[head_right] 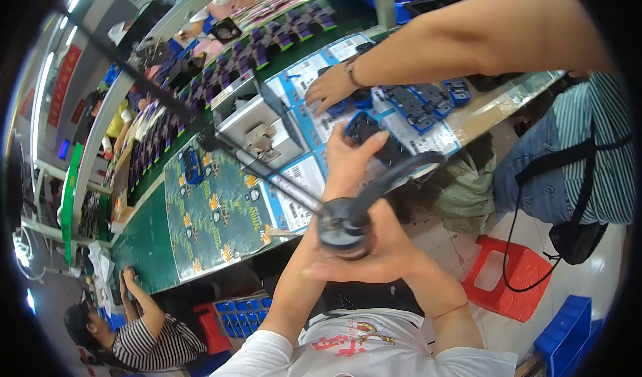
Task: The person assembles toy cars by driving screws into the bottom of each car with an electric screwdriver and placing the finished cars into a tray.
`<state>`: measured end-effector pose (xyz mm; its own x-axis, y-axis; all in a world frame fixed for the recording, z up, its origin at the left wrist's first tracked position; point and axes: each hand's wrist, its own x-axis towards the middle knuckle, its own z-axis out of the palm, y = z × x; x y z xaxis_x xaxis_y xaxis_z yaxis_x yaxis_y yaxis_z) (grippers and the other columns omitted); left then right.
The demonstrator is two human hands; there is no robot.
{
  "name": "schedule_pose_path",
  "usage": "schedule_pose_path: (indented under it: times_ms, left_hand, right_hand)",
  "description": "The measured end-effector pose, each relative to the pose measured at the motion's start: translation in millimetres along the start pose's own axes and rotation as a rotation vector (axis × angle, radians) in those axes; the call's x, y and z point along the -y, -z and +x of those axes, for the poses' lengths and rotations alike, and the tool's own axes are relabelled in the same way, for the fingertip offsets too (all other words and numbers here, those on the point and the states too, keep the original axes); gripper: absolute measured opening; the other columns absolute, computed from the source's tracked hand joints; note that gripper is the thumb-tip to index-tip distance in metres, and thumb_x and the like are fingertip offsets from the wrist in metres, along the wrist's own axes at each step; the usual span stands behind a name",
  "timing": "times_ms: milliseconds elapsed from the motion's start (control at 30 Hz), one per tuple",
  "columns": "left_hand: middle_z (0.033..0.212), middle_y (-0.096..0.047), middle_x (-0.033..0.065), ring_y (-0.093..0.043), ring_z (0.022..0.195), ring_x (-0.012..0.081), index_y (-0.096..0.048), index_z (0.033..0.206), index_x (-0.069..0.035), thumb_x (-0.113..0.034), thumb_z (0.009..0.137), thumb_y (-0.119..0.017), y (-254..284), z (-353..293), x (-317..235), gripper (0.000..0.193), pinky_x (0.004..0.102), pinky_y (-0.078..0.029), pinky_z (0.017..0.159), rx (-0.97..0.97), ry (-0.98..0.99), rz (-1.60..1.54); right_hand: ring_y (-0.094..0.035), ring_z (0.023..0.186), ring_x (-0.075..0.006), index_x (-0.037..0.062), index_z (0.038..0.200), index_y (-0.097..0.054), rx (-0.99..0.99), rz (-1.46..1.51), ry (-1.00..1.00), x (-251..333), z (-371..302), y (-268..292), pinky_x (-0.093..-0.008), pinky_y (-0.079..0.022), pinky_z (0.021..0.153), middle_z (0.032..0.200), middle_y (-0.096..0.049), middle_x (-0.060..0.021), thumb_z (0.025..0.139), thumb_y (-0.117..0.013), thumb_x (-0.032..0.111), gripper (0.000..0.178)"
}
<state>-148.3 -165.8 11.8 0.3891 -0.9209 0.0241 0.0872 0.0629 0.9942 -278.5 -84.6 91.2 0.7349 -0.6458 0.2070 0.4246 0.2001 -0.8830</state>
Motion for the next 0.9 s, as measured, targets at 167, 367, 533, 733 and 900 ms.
schedule_pose_path:
  times_ms: [167, 367, 533, 733, 900]
  left_hand:
    - [0.094, -0.066, 0.0023, -0.064, 0.088, 0.0139, -0.062, 0.108, -0.005, -0.015, 0.088, -0.07, 89.3, -66.7, -14.8, 0.023, 0.0298, -0.051, 0.083, -0.135, 0.098, -0.305]
    - [0.085, -0.066, 0.0134, -0.068, 0.073, 0.0215, -0.059, 0.102, -0.001, -0.04, 0.1, -0.054, 161.3, -98.3, -28.2, 0.039, 0.035, -0.059, 0.066, -0.243, 0.183, -0.425]
    - [0.083, -0.066, 0.0102, -0.066, 0.063, 0.0171, -0.058, 0.103, -0.003, -0.042, 0.1, -0.054, 188.4, -102.9, -27.2, 0.04, 0.0309, -0.056, 0.058, -0.264, 0.207, -0.442]
    - [0.08, -0.066, 0.0063, -0.063, 0.063, 0.0135, -0.06, 0.102, -0.004, -0.034, 0.101, -0.055, 198.4, -102.0, -11.5, 0.031, 0.0292, -0.053, 0.057, -0.219, 0.104, -0.342]
    - [0.079, -0.065, 0.0035, -0.061, 0.064, 0.0095, -0.061, 0.103, -0.004, -0.028, 0.099, -0.061, 193.3, -99.9, -8.6, 0.025, 0.0265, -0.051, 0.058, -0.223, 0.034, -0.235]
  right_hand:
    - [-0.056, 0.063, -0.0059, 0.0022, 0.088, -0.065, -0.001, 0.021, 0.052, 4.0, 4.0, 5.5, -0.0196, -0.041, 0.054, 0.073, -0.06, -0.0014, 0.067, -0.083, -0.001, 0.028]
    - [-0.055, 0.05, -0.0161, -0.0022, 0.09, -0.052, 0.015, 0.155, 0.226, -14.4, 39.7, -8.5, -0.0308, -0.05, 0.05, 0.063, -0.056, -0.0088, 0.075, -0.075, 0.011, 0.03]
    - [-0.053, 0.049, -0.0157, 0.0004, 0.09, -0.051, 0.05, 0.15, 0.182, -26.3, 62.6, -36.8, -0.0313, -0.049, 0.05, 0.063, -0.052, -0.0068, 0.079, -0.073, 0.014, 0.028]
    - [-0.048, 0.048, -0.0134, 0.0022, 0.095, -0.049, 0.124, 0.052, 0.354, -32.6, 96.0, -49.1, -0.0283, -0.044, 0.05, 0.064, -0.05, -0.0046, 0.09, -0.065, 0.024, 0.027]
    - [-0.046, 0.048, -0.0131, 0.0016, 0.096, -0.05, 0.047, 0.04, 0.428, -38.4, 114.0, -54.8, -0.0298, -0.045, 0.053, 0.064, -0.049, -0.0048, 0.091, -0.06, 0.02, 0.021]
